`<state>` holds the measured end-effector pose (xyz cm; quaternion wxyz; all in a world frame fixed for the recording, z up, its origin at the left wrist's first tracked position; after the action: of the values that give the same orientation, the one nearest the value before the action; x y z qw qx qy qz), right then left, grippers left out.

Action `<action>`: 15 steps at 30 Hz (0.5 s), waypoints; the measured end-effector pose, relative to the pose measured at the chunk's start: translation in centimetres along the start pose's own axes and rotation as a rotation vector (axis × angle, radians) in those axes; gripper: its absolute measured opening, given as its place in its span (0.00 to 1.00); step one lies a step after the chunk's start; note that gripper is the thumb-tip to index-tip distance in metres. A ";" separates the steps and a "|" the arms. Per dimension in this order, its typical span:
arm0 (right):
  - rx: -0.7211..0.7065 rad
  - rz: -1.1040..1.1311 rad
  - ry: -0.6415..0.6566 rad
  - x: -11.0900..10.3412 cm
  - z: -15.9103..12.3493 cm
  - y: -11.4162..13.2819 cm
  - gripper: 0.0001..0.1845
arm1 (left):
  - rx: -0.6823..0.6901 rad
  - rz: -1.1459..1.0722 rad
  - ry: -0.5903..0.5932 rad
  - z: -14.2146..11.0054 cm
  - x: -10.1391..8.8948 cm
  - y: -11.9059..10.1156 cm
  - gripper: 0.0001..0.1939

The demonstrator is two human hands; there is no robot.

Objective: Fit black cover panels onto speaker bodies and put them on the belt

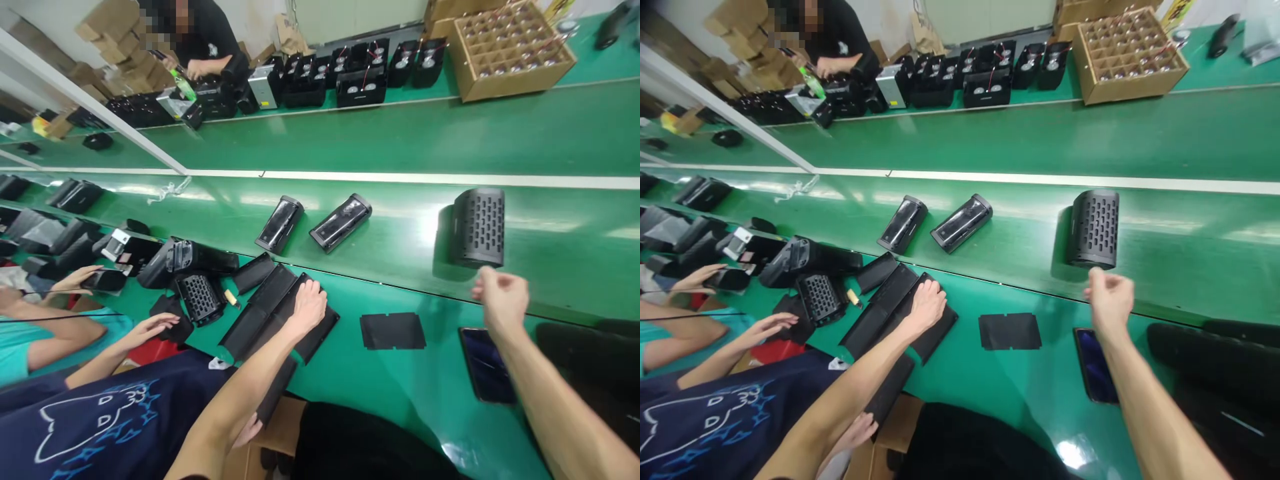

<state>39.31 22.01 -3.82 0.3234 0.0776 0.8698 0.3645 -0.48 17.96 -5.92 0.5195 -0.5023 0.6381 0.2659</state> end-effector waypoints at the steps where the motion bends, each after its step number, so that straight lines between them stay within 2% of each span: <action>1: 0.016 -0.044 0.124 1.6 -2.9 -1.6 0.12 | 0.005 0.012 0.004 0.1 0.0 0.0 0.15; 3: 0.068 -0.146 0.454 6.4 -9.7 -5.3 0.12 | 0.011 0.031 0.004 0.3 0.0 0.0 0.17; 5: 0.110 -0.260 0.708 11.6 -16.1 -8.8 0.14 | 0.013 0.041 0.001 0.4 -0.1 0.0 0.18; 7: 0.112 -0.352 0.844 16.2 -20.6 -10.9 0.15 | 0.015 0.042 -0.003 0.4 -0.2 0.0 0.18; 8: 0.099 -0.397 0.876 18.0 -21.8 -11.4 0.15 | 0.018 0.038 -0.006 0.3 -0.3 0.0 0.18; 9: 0.081 -0.442 0.894 19.4 -22.5 -11.5 0.15 | 0.020 0.030 -0.009 0.2 -0.3 0.0 0.18; 11: 0.029 -0.529 0.899 20.8 -22.4 -11.1 0.15 | 0.018 0.002 -0.022 0.0 -0.5 -0.1 0.17; 13: -0.045 -0.615 0.879 20.5 -21.1 -10.0 0.15 | 0.004 -0.045 -0.042 -0.3 -0.8 -0.2 0.16; 15: -0.149 -0.696 0.839 18.9 -19.5 -8.4 0.14 | -0.016 -0.113 -0.071 -0.5 -1.4 -0.6 0.16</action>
<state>13.35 11.60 -8.88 0.0551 -0.3898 0.8702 0.2961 -0.24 17.81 -4.32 0.5521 -0.5317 0.5877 0.2590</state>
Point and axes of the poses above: each hand's wrist, its own z-axis towards the middle knuckle, its own x-axis out of the palm, y = z × x, the point moved 5 cm from there along z, towards the middle knuckle, and after that the axes turned 9 degrees about x, right-handed, at the moved point
